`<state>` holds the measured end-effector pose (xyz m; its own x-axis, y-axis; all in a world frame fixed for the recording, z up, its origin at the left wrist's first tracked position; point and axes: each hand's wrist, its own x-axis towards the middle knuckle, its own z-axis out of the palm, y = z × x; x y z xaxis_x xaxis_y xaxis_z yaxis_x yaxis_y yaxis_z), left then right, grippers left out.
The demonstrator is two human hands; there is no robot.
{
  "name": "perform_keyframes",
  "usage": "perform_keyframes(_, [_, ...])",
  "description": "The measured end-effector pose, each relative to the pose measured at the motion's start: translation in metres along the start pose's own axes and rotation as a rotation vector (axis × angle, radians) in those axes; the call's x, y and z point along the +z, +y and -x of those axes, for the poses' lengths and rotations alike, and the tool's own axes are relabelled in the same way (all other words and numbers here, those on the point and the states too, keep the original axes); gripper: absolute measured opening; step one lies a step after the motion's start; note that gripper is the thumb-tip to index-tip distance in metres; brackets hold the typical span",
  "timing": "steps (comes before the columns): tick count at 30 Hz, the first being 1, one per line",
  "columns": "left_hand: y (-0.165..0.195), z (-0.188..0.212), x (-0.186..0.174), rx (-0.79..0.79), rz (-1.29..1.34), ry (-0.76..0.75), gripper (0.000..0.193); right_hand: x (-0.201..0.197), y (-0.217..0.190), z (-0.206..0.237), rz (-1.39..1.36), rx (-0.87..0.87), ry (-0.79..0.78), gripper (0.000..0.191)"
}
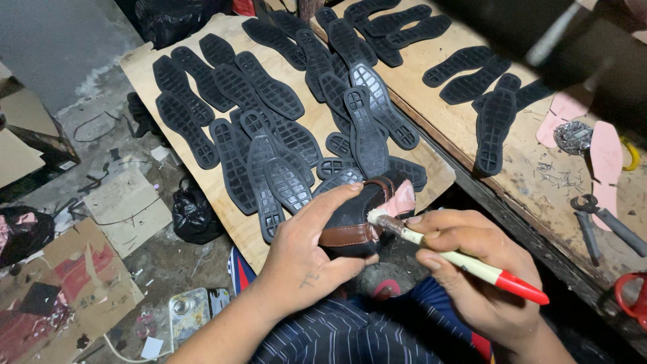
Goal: The person holds a shoe with a strap upper in one hand and uses a brush to apply glue from a small container onto the sole edge of the shoe, working around the perimeter. They set the finished shoe on an upper rack, then pick up another shoe and continue brushing glue along its sole edge.
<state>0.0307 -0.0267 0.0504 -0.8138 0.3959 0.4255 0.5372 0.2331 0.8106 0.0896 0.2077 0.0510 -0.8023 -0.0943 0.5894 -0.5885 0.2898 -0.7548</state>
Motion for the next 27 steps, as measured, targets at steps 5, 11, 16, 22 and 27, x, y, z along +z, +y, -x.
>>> perform_keyframes(5, [0.0,-0.001,0.003,-0.045,0.021,-0.015,0.076,0.002,0.003,0.002,0.007,-0.013,0.007,0.025])
perform_keyframes(11, [0.001,-0.003,0.002,-0.068,0.048,-0.033,0.075,0.0,0.001,0.001,0.02,-0.025,-0.021,0.026])
perform_keyframes(16, [0.0,-0.003,0.001,-0.086,0.055,-0.037,0.075,0.001,-0.002,0.0,0.059,-0.045,-0.04,0.026])
perform_keyframes(22, [0.002,-0.003,0.0,-0.106,0.112,-0.037,0.074,-0.008,-0.002,0.001,0.013,-0.045,-0.095,0.023])
perform_keyframes(27, [0.004,-0.004,0.0,-0.244,0.229,-0.094,0.075,-0.002,0.004,0.004,-0.061,0.008,0.007,0.025])
